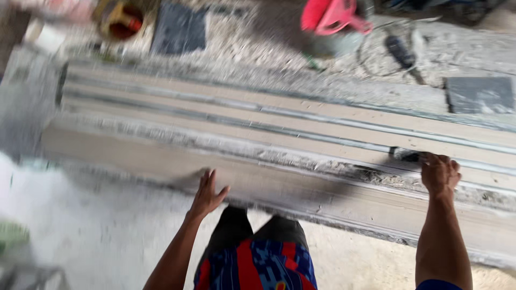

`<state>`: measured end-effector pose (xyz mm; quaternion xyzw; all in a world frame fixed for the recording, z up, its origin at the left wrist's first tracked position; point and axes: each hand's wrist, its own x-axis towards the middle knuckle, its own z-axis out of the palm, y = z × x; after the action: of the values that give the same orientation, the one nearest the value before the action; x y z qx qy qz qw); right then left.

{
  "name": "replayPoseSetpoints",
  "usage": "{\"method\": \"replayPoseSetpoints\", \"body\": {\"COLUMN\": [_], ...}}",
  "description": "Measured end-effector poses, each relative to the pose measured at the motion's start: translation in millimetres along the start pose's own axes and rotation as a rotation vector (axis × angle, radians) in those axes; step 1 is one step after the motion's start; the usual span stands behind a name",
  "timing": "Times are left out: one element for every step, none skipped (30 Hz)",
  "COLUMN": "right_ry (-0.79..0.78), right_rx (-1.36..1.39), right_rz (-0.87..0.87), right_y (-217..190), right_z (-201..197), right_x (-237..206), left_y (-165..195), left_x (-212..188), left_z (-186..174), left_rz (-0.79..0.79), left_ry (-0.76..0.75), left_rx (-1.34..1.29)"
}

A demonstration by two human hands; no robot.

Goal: The person works on long wooden frame moldings laid on a workshop bench, running a small handheld scraper along the recessed grooves to smooth them and remove excess material. They steady each molding with one hand while scraping along its length, working across several grooves and repositioning along the boards.

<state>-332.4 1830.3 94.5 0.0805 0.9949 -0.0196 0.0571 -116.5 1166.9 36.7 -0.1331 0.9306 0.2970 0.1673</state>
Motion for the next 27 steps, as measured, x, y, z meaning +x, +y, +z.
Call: {"method": "replayPoseSetpoints", "body": {"right_ry": [-0.035,-0.051,-0.047,-0.041,-0.035,-0.007,0.02,0.104,0.182,0.251,0.319,0.247,0.174,0.197,0.215,0.144,0.073,0.066,0.053,0.042,0.035,0.037,0.024,-0.035,-0.102,-0.168,-0.163], "right_rx": [-0.037,-0.066,-0.083,-0.099,-0.118,-0.07,-0.021,0.052,0.126,0.125,0.124,0.177,0.229,0.285,0.343,0.368,0.392,0.421,0.448,0.478,0.524,0.573,0.618,0.591,0.554,0.517,0.528], "right_rz": [-0.007,-0.005,-0.027,-0.043,-0.057,-0.079,-0.104,-0.18,-0.256,-0.418,-0.579,-0.517,-0.457,-0.529,-0.599,-0.556,-0.512,-0.522,-0.531,-0.537,-0.553,-0.578,-0.605,-0.598,-0.584,-0.565,-0.61], "right_y": [1,-1,-4,-10,-18,-29,-45,-66,-90,-116,-145,-179,-216,-255,-293,-332,-372,-413,-454,-490,-525,-563,-599,-631,-661,-689,-713], "right_z": [3,6,8,11,11,12,14,17,21,24,29,35,43,50,57,64,70,76,78,81,88,90,92,92,92,91,90], "right_x": [4,6,8,7,6,2,-4,-10,-20,-31,-42,-56,-73,-88,-106,-127,-147,-166,-188,-207,-222,-236,-249,-262,-273,-283,-293], "left_y": [0,-3,-4,-7,-9,-13,-19,-25,-32,-41,-50,-61,-72,-83,-97,-112,-126,-143,-159,-177,-201,-227,-253,-278,-300,-324,-346], "left_x": [-12,-20,-25,-32,-38,-43,-47,-50,-52,-55,-58,-61,-64,-67,-71,-74,-79,-82,-90,-101,-102,-100,-109,-124,-136,-144,-149], "left_z": [9,16,22,25,27,27,25,21,16,10,5,-1,-5,-9,-14,-19,-23,-29,-37,-45,-59,-77,-91,-101,-112,-126,-139], "left_rz": [-0.008,0.003,0.031,0.005,-0.022,-0.05,-0.06,-0.073,-0.087,-0.087,-0.084,-0.079,-0.03,0.015,0.059,0.002,-0.053,-0.108,-0.089,-0.068,-0.033,-0.069,-0.119,-0.189,-0.235,-0.277,-0.311], "left_ry": [0.009,0.032,0.061,0.057,0.05,0.043,0.046,0.05,0.05,0.071,0.092,0.113,0.185,0.255,0.322,0.285,0.248,0.211,0.247,0.283,0.331,0.331,0.328,0.307,0.33,0.349,0.368], "left_rx": [-0.042,-0.078,-0.114,-0.111,-0.113,-0.117,-0.119,-0.122,-0.123,-0.171,-0.218,-0.264,-0.28,-0.295,-0.308,-0.372,-0.435,-0.497,-0.523,-0.546,-0.564,-0.59,-0.618,-0.652,-0.64,-0.623,-0.602]}}
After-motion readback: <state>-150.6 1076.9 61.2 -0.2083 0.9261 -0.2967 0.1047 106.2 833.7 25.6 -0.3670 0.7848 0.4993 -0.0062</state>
